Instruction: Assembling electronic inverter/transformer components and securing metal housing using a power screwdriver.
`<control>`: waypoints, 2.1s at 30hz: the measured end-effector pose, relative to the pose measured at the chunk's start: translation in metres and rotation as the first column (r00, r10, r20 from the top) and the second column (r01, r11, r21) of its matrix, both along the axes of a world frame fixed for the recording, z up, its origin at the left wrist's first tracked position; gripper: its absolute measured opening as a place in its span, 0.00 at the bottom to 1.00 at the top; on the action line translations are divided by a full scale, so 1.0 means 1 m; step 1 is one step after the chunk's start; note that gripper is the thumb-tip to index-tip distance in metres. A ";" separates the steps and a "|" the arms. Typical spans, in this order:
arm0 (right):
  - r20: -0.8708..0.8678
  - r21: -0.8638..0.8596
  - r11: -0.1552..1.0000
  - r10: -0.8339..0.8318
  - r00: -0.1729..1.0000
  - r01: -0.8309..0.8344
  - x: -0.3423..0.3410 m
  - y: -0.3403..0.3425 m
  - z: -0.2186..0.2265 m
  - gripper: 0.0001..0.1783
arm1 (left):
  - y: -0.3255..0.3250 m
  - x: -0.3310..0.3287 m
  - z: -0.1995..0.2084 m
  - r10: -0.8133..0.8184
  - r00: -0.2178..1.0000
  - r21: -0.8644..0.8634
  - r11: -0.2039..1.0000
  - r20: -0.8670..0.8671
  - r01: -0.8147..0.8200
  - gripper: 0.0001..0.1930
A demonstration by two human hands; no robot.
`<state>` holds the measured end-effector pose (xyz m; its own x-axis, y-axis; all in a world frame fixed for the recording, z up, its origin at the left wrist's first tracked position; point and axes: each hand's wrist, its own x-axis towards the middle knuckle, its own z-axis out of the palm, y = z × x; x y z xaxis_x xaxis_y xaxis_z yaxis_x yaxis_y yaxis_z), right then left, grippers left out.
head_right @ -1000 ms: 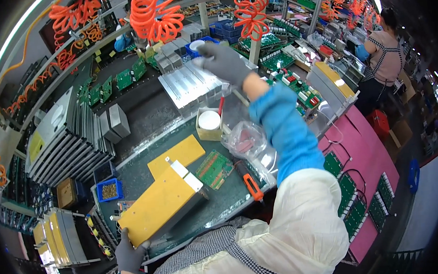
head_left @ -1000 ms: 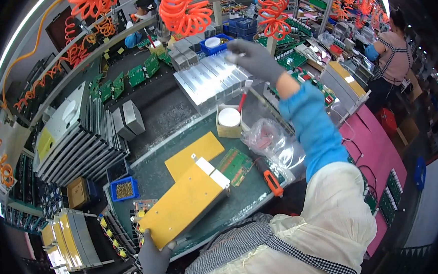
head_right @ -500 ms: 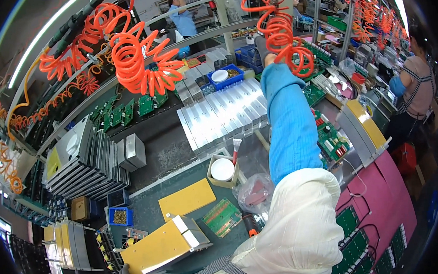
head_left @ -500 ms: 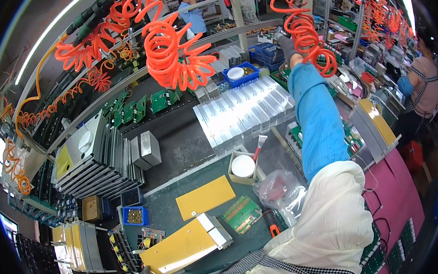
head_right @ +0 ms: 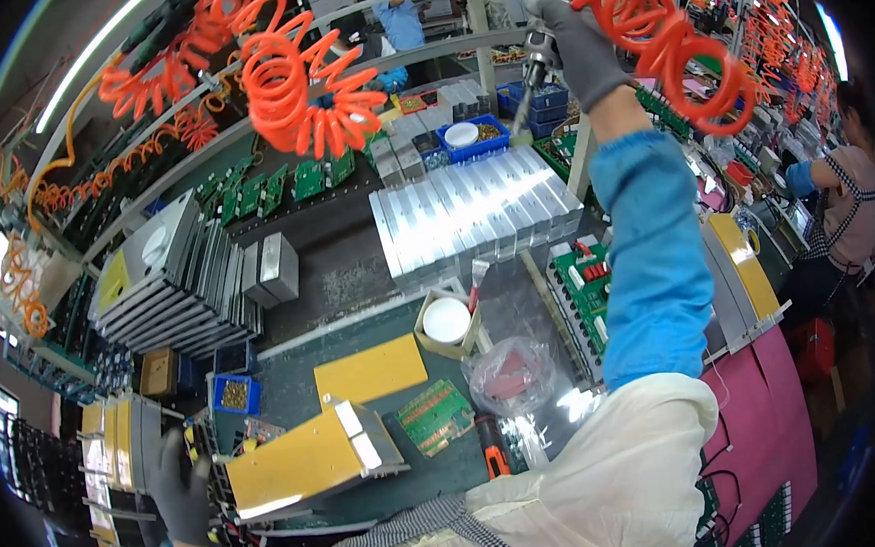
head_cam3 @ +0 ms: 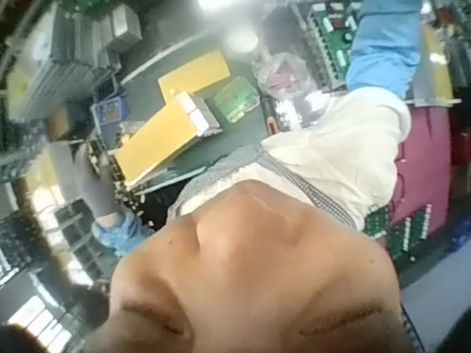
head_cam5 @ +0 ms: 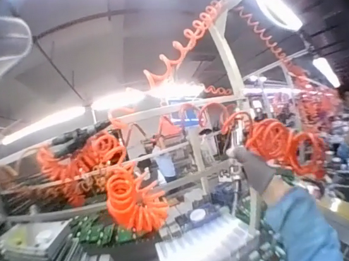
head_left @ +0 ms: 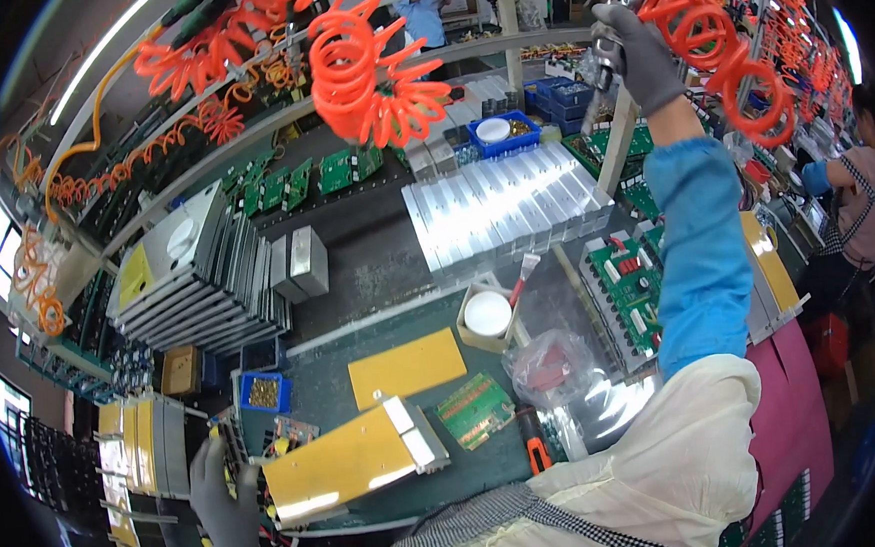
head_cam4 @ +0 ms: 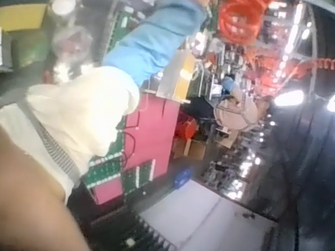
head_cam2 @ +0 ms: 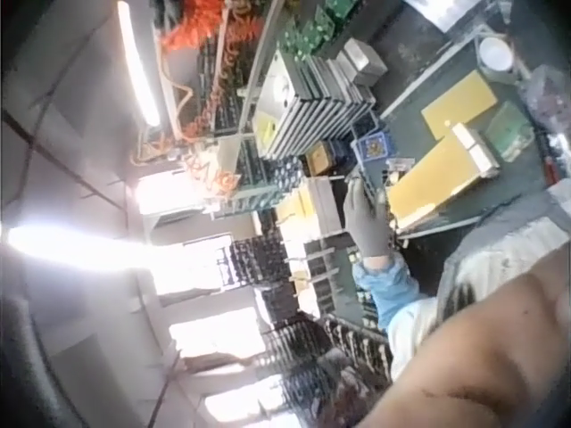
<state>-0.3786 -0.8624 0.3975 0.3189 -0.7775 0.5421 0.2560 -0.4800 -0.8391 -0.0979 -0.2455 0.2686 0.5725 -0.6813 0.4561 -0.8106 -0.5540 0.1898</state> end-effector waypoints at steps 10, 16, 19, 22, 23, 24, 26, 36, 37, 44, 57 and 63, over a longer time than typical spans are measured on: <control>-0.649 -0.162 0.874 0.255 0.717 -0.457 0.061 0.348 -0.090 0.37 | -0.075 -0.051 0.069 -0.699 0.659 -0.133 0.651 0.278 0.747 0.25; -0.651 -0.387 0.791 0.130 0.748 -0.474 0.095 0.441 -0.099 0.40 | -0.034 -0.025 0.074 -0.656 0.584 -0.069 0.635 0.478 0.769 0.26; -0.604 -0.468 0.779 0.064 0.795 -0.418 0.112 0.461 -0.094 0.38 | -0.020 -0.012 0.088 -0.623 0.525 -0.027 0.629 0.580 0.777 0.22; -0.497 -0.394 0.821 0.187 0.847 -0.413 0.131 0.487 -0.093 0.38 | 0.001 -0.005 0.114 -0.582 0.433 0.097 0.666 0.688 0.740 0.21; -0.395 -0.463 0.786 0.232 0.889 -0.410 0.140 0.491 -0.099 0.37 | 0.010 -0.006 0.115 -0.580 0.417 0.094 0.654 0.700 0.751 0.21; -0.330 -0.474 0.801 0.225 0.917 -0.367 0.146 0.494 -0.106 0.37 | 0.013 -0.006 0.113 -0.572 0.409 0.090 0.651 0.711 0.754 0.21; -0.257 -0.485 0.810 0.226 0.940 -0.328 0.153 0.507 -0.104 0.38 | 0.024 -0.005 0.108 -0.561 0.403 0.091 0.655 0.723 0.750 0.21; 0.003 0.071 0.605 0.795 0.606 -0.793 0.156 0.486 -0.094 0.38 | 0.052 0.003 0.073 -0.388 0.641 -0.345 0.601 0.662 0.721 0.20; 0.110 0.082 0.546 0.826 0.552 -0.834 0.156 0.479 -0.095 0.37 | 0.057 0.008 0.057 -0.405 0.731 -0.409 0.632 0.549 0.658 0.18; 0.193 0.011 0.458 0.871 0.451 -0.889 0.188 0.441 -0.107 0.20 | 0.060 -0.004 -0.081 -0.330 0.913 0.003 0.940 -0.240 0.340 0.29; 0.064 0.180 0.511 0.847 0.528 -0.841 0.210 0.405 -0.174 0.25 | -0.002 -0.007 -0.140 -0.176 0.938 0.270 0.927 -0.297 0.259 0.58; 0.101 0.092 0.580 0.803 0.587 -0.809 0.206 0.389 -0.203 0.23 | -0.025 0.017 -0.138 -0.162 0.938 0.491 0.817 -0.306 0.301 0.69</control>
